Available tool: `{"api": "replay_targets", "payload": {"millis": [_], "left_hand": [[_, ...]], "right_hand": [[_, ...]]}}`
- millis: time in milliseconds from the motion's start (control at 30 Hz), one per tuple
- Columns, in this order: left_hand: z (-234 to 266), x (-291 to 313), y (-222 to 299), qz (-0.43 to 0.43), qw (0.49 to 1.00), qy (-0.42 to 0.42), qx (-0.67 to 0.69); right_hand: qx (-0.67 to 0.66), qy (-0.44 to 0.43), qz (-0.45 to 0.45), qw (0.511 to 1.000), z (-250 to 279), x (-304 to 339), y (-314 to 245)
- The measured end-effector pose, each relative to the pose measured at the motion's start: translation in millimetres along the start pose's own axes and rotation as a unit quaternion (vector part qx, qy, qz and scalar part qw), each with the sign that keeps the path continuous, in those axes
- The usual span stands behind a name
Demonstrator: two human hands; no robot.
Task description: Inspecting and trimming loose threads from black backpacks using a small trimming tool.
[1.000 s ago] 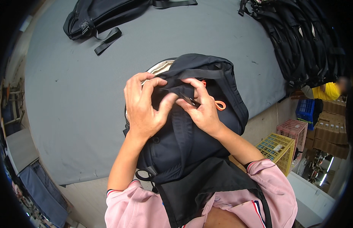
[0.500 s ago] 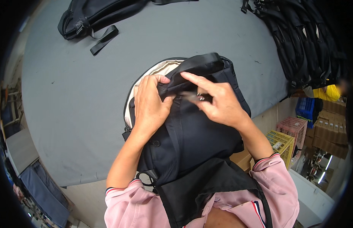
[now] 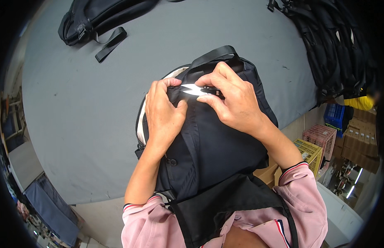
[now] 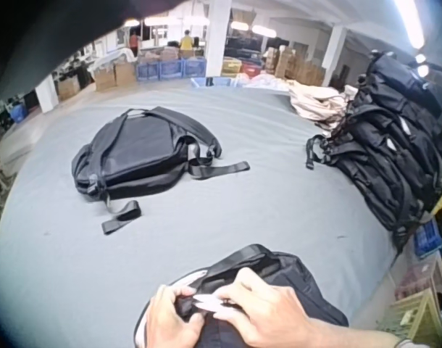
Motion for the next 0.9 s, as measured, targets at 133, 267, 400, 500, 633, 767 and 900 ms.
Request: {"api": "replay_targets", "payload": {"millis": [133, 267, 400, 500, 633, 767, 900], "left_hand": [[0.0, -1.3, 4.3, 0.002, 0.999, 0.003, -0.038], [-0.1, -0.4, 1.2, -0.007, 0.999, 0.013, -0.049], [-2.8, -0.8, -2.4, -0.020, 0.999, 0.023, -0.011], [-3.4, -0.5, -1.7, -0.021, 0.999, 0.025, -0.020], [-3.1, 0.1, -3.3, -0.026, 0.999, 0.029, -0.017], [-3.4, -0.7, -2.7, -0.035, 0.999, 0.030, -0.019], [-2.3, -0.2, -2.8, -0.027, 0.999, 0.030, -0.016]], "right_hand": [[0.015, -0.014, 0.002, 1.000, -2.3, -5.7, 1.9], [0.038, -0.021, 0.037, 0.998, 2.0, -10.6, -1.5], [0.056, -0.044, 0.041, 0.997, 6.1, -15.0, -1.6], [0.075, -0.062, 0.041, 0.994, 9.0, -17.2, -3.9], [0.084, -0.067, 0.035, 0.994, 6.2, -16.1, -3.5], [-0.026, 0.007, 0.002, 1.000, 5.5, -6.3, 7.3], [-0.024, 0.005, 0.002, 1.000, 1.8, -3.7, 5.3]]}}
Point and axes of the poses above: each hand's wrist, its own x-axis away from the middle knuckle, its own z-axis out of the back of the hand, y = z × x, the point moved 4 cm from there along -x, towards the middle knuckle, and after that the axes turned 5 degrees about -y, right-handed, at the moved point
